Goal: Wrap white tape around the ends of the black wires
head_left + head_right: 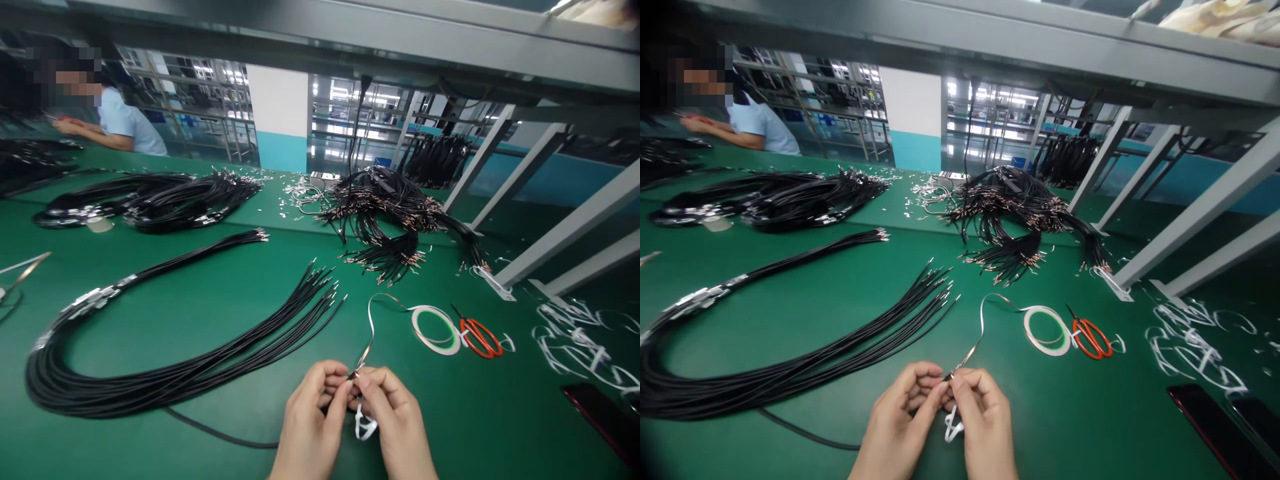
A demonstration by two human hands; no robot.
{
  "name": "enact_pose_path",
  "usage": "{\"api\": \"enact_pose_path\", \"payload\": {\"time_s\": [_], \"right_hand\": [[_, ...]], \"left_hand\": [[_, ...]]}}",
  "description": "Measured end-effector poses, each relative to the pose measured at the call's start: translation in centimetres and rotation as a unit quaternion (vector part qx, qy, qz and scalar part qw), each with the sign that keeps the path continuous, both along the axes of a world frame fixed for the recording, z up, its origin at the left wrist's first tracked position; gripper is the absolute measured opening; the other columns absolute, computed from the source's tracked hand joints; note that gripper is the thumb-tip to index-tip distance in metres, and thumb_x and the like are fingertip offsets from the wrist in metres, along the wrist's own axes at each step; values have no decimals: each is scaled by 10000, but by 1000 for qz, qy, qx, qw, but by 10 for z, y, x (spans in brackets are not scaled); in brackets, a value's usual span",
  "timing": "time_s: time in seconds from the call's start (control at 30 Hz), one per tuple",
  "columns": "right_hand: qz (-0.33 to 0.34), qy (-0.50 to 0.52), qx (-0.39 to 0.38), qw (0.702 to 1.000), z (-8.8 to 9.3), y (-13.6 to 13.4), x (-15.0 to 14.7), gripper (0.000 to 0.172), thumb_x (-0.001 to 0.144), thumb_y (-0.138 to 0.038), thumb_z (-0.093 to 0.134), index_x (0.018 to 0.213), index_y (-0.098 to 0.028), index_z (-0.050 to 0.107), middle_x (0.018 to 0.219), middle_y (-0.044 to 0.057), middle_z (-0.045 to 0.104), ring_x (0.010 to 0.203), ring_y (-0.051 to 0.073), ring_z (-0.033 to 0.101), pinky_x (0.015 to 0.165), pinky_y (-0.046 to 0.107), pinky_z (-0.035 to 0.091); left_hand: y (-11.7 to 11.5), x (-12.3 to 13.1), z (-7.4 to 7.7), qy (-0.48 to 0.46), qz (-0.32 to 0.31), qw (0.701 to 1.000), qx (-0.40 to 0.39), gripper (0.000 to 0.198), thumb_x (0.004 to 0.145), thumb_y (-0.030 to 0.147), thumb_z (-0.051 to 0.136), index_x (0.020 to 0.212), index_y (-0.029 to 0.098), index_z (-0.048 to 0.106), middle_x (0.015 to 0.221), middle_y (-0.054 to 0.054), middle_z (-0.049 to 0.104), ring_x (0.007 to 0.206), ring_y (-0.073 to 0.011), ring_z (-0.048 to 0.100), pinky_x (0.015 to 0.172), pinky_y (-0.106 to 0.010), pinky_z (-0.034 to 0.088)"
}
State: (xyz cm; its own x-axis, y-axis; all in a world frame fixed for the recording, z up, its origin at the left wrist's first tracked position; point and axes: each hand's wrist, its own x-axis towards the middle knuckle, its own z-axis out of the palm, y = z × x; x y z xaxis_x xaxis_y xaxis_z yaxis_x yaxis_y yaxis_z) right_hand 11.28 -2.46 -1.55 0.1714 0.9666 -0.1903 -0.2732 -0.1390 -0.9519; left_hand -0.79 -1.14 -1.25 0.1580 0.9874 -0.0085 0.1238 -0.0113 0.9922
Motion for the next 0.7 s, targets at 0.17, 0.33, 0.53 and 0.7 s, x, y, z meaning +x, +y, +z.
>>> {"api": "enact_pose_path", "payload": {"time_s": [0.17,0.33,0.53,0.7], "right_hand": [[5,-14,5,1000,-2,0,-1,295,815,-410,606,677,-151,571,907,65,594,771,167,566,700,271,491],[16,-16,18,1000,-3,-1,0,279,843,-388,578,695,-152,558,884,54,581,779,162,555,698,263,478],[19,-23,30,999,0,-1,-2,265,854,-367,572,698,-158,532,872,33,561,774,148,547,697,253,482],[17,-22,27,999,0,0,-2,265,858,-368,567,704,-156,532,885,36,558,780,147,554,698,252,490]], "left_hand": [[0,-1,1,35,4,999,31,151,885,305,507,998,210,542,924,-34,602,835,-140,619,732,-236,538],[-1,-1,4,52,-8,996,70,124,899,274,481,963,215,569,914,-28,581,829,-133,608,725,-222,528],[-1,0,5,55,-17,995,77,121,907,259,467,949,214,571,901,-22,580,810,-120,612,725,-208,528],[-1,0,4,62,-18,995,74,123,907,252,466,957,213,572,915,-21,589,815,-121,617,729,-209,529]]}}
